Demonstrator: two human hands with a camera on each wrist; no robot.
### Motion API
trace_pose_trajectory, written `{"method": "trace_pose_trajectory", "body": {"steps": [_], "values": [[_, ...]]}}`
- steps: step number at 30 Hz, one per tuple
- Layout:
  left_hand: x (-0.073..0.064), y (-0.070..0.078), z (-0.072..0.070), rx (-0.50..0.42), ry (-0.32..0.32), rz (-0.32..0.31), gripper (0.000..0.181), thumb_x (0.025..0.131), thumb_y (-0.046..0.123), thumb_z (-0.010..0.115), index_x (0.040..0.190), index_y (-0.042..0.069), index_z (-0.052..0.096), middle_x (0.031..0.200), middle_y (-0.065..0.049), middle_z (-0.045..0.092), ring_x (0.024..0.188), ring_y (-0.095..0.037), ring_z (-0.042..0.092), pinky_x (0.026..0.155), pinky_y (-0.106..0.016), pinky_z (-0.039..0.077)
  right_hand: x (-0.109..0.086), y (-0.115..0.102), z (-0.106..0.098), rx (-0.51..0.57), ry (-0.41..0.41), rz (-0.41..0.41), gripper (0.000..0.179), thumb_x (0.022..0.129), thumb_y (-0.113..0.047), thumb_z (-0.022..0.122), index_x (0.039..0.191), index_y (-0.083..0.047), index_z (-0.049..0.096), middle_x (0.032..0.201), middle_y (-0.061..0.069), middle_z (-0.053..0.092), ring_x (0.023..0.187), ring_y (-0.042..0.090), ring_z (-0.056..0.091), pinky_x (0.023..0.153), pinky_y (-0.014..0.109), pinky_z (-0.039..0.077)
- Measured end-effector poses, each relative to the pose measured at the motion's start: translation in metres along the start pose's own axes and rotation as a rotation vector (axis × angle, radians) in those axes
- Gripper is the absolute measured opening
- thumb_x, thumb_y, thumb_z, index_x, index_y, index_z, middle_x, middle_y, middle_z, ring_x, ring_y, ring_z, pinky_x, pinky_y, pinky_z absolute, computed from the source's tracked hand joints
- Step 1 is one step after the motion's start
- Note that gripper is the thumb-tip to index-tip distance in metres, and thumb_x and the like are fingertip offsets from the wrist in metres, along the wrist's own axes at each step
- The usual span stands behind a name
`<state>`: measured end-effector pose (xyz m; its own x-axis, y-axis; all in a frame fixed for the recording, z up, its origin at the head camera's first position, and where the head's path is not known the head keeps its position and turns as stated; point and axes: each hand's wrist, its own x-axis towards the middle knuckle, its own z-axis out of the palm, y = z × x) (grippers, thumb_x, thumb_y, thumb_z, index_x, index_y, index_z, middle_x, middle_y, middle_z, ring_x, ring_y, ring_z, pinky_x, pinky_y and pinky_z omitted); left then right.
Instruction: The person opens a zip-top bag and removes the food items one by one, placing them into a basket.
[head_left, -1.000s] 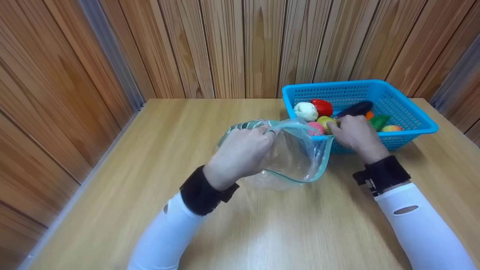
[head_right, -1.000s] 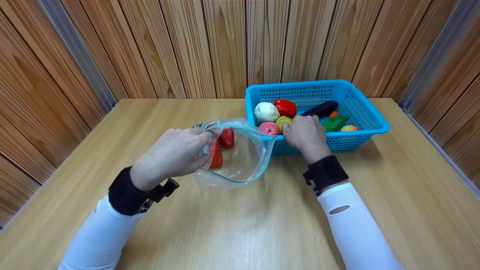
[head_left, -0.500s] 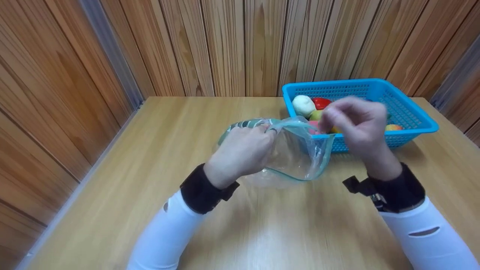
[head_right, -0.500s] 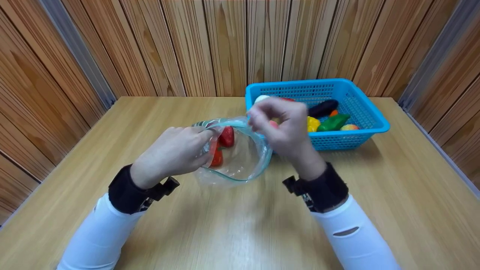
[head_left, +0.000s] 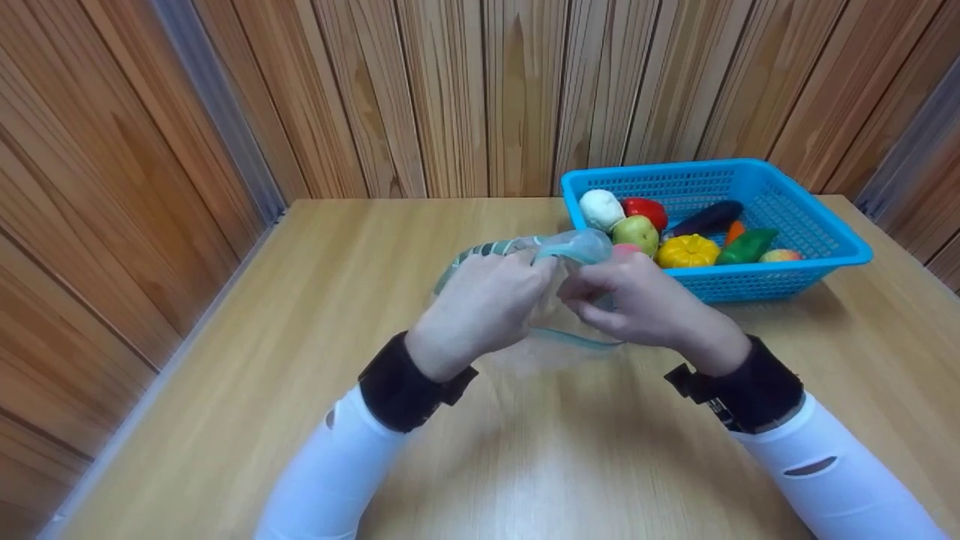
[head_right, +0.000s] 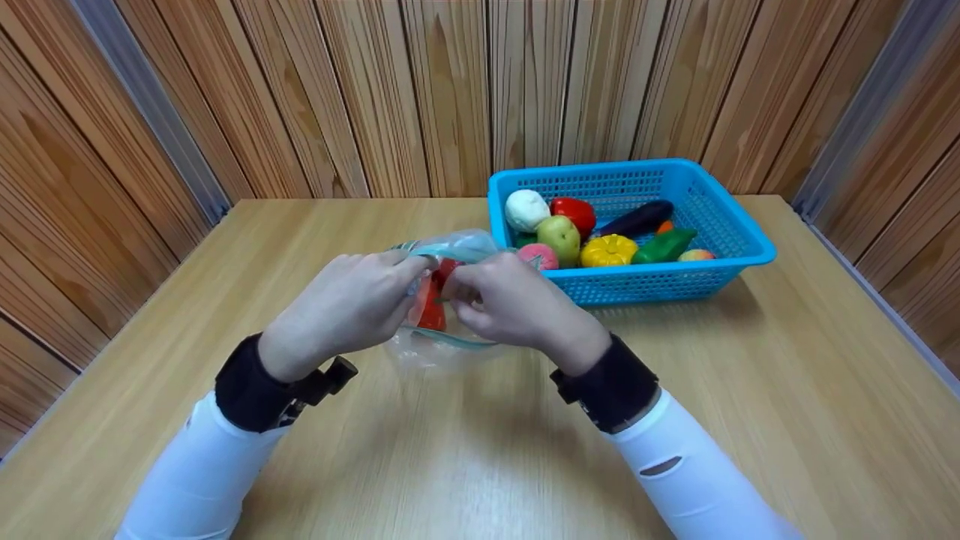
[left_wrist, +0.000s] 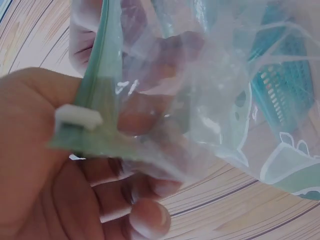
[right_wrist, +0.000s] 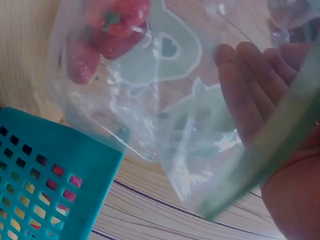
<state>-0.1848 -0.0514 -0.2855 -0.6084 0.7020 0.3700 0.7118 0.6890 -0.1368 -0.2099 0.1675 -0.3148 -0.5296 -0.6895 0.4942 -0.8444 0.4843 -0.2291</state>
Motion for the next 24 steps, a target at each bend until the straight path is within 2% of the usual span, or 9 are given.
{"method": "trace_pose_trajectory", "body": {"steps": [4,6,8,11,13,16,18,20,24], "values": [[0.002,0.002,-0.001,0.020,0.009,0.024,0.017,0.091,0.013,0.064,0.107,0.010,0.060,0.085,-0.003,0.061,0.064,-0.015,0.053,0.054,-0.026,0.049,0.001,-0.001,0.006,-0.019,0.054,-0.069,0.014,0.082,-0.004,0.077,0.095,-0.008,0.073,0.085,0.000,0.074,0.074,0.014,0.065,0.068,0.030,0.056],[0.002,0.002,0.000,0.025,0.024,0.029,0.016,0.089,0.012,0.065,0.104,0.010,0.061,0.084,-0.003,0.061,0.065,-0.016,0.053,0.053,-0.028,0.049,0.001,-0.002,0.008,-0.020,0.053,-0.073,0.016,0.082,-0.004,0.076,0.097,-0.007,0.073,0.089,0.002,0.075,0.078,0.016,0.068,0.070,0.031,0.057],[0.002,0.003,0.001,0.014,0.045,0.036,0.013,0.089,0.013,0.065,0.102,0.009,0.061,0.083,-0.003,0.061,0.066,-0.016,0.053,0.053,-0.029,0.049,0.001,-0.003,0.010,0.007,-0.021,-0.008,0.020,0.084,-0.005,0.075,0.104,-0.007,0.074,0.096,0.002,0.075,0.084,0.018,0.069,0.074,0.034,0.058],[0.002,0.004,0.002,-0.013,0.075,0.064,0.009,0.092,0.014,0.062,0.099,0.009,0.061,0.081,-0.003,0.059,0.065,-0.016,0.053,0.053,-0.027,0.048,0.001,-0.006,0.013,0.020,-0.211,0.150,0.031,0.087,-0.011,0.075,0.119,-0.010,0.071,0.112,0.003,0.073,0.096,0.022,0.066,0.084,0.040,0.057],[0.002,0.006,0.003,-0.035,0.071,0.095,0.010,0.094,0.016,0.062,0.100,0.008,0.061,0.081,-0.003,0.058,0.065,-0.016,0.053,0.055,-0.025,0.048,0.001,-0.007,0.016,0.033,-0.309,0.231,0.045,0.089,-0.015,0.075,0.132,-0.014,0.063,0.128,0.002,0.067,0.109,0.023,0.061,0.095,0.044,0.053],[0.002,0.010,0.004,-0.062,0.064,0.161,0.010,0.095,0.017,0.061,0.099,0.008,0.061,0.079,-0.003,0.054,0.063,-0.015,0.050,0.057,-0.022,0.045,0.000,-0.007,0.019,0.046,-0.358,0.262,0.061,0.087,-0.018,0.078,0.142,-0.018,0.052,0.139,0.002,0.057,0.118,0.024,0.051,0.101,0.045,0.046],[0.003,0.013,0.003,-0.078,0.061,0.209,0.010,0.095,0.018,0.063,0.098,0.008,0.062,0.078,-0.003,0.053,0.065,-0.015,0.048,0.060,-0.021,0.042,-0.001,-0.008,0.020,0.081,-0.348,0.275,0.067,0.085,-0.020,0.080,0.143,-0.020,0.048,0.137,0.001,0.054,0.118,0.023,0.046,0.099,0.043,0.042],[0.003,0.015,0.001,-0.103,0.066,0.260,0.009,0.094,0.017,0.065,0.098,0.009,0.062,0.079,-0.002,0.052,0.067,-0.015,0.047,0.062,-0.021,0.039,-0.002,-0.008,0.023,0.177,-0.310,0.311,0.063,0.084,-0.022,0.081,0.138,-0.018,0.049,0.126,0.001,0.057,0.112,0.022,0.047,0.092,0.041,0.040],[0.003,0.021,-0.002,-0.137,0.060,0.354,0.008,0.096,0.015,0.063,0.102,0.010,0.065,0.085,-0.001,0.058,0.075,-0.015,0.050,0.072,-0.023,0.042,-0.009,-0.008,0.031,0.402,-0.277,0.443,0.038,0.094,-0.026,0.070,0.125,-0.011,0.054,0.105,0.003,0.059,0.100,0.022,0.049,0.084,0.040,0.037]]}}
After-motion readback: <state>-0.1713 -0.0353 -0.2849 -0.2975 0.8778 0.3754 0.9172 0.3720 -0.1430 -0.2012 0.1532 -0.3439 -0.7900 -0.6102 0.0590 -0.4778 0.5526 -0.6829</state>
